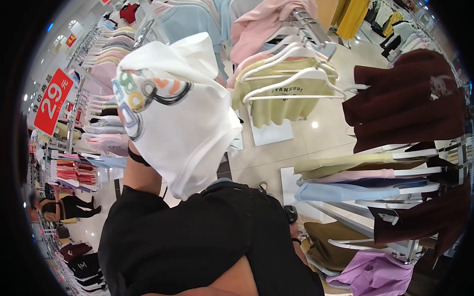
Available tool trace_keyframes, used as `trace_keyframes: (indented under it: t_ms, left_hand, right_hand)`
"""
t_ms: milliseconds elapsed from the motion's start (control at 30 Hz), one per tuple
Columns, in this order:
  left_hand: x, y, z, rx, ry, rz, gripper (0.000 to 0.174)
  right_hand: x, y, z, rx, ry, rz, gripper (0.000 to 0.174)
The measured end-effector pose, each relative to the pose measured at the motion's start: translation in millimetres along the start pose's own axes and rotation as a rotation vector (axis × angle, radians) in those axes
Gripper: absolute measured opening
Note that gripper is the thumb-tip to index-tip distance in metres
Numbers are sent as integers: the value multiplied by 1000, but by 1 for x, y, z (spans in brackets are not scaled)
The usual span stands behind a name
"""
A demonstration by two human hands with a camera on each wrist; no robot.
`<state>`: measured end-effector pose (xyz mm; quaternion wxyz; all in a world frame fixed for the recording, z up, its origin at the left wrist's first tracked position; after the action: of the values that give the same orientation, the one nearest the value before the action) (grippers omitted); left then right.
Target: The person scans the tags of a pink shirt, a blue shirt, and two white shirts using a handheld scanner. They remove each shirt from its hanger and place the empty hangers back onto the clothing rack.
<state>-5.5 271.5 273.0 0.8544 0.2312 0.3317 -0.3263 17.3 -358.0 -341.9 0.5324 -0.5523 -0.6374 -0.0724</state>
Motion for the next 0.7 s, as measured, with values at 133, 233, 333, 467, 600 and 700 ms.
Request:
trace_keyframes:
  t_ms: [133, 233, 333, 467, 600, 700]
  left_hand:
    - [-1, -25, -29, -49, -32, -23, 41]
    - [-10, -41, -52, -80, -46, -33, 41]
    - [-23, -63, -69, -54, -38, -26, 42]
    - [-45, -92, -85, 37, 20, 3, 39]
    - [-66, -118, -98, -19, 150, 117, 38]
    - [-77, -134, -123, -27, 229, 204, 38]
  right_hand:
    - [26, -5, 18, -31, 19, -171, 48]
    - [71, -16, 26, -43, -43, -237, 48]
    - [151, -33, 25, -52, -229, -160, 40]
    - [243, -41, 46, 59, -95, -173, 29]
    - [336, -51, 52, 18, -78, -403, 26]
    - [419, -79, 63, 107, 167, -510, 29]
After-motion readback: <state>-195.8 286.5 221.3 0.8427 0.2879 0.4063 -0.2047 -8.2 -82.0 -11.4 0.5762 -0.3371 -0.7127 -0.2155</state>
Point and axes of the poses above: each hand's wrist, its own y-axis towards the middle knuckle, its own z-axis out of the palm, x = y × z, the point moved 4 cm from there along y, towards the middle knuckle, and after that the axes turned 15 degrees about -z, right-handed, at the moved point
